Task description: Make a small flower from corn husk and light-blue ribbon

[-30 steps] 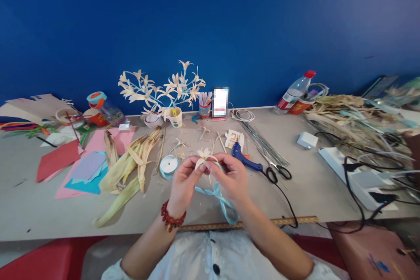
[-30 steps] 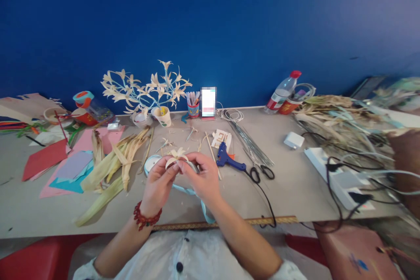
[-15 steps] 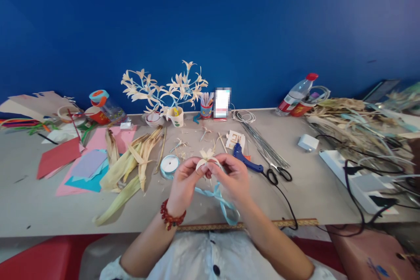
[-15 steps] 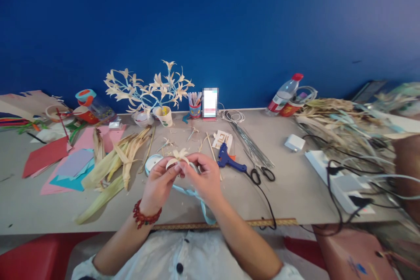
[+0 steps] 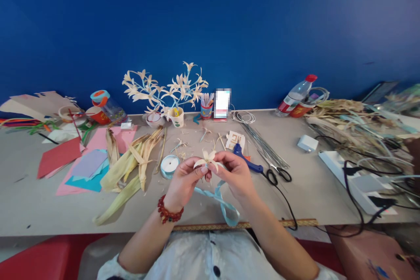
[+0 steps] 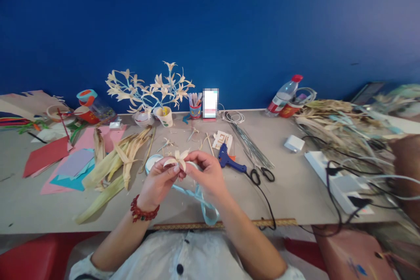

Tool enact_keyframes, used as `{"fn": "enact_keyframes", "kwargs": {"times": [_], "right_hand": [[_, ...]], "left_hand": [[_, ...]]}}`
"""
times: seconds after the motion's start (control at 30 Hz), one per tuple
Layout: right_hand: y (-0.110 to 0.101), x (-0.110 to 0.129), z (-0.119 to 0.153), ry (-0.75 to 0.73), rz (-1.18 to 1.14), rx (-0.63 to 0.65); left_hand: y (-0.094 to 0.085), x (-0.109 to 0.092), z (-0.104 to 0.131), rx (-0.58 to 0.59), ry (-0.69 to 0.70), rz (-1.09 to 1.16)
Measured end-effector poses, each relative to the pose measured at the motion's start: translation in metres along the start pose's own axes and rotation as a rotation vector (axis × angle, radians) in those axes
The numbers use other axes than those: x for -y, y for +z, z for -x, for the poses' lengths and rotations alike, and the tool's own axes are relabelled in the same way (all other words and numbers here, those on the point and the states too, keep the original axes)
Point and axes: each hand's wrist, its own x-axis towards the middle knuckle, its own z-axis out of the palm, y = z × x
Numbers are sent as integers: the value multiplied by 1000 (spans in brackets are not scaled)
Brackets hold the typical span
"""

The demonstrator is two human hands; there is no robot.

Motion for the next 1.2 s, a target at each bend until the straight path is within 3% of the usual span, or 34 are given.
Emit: {"fn": "enact_keyframes", "kwargs": {"times": [0.27, 0.7, 0.9, 1.1, 1.2], "right_hand": [[-10, 2, -5, 160, -98, 188], [-13, 1, -7, 141, -62, 181], [-13, -2, -7, 27, -16, 95], [-11, -4, -5, -51, 137, -21], [-6, -3, -3, -51, 114, -48]], "left_hand": [[2, -8, 0, 89, -93, -31], [5, -8, 2, 50, -52, -43], [8, 0, 4, -57, 137, -169], [10, 1, 13, -212, 460, -689], [13, 3, 13, -228, 469, -690]]}}
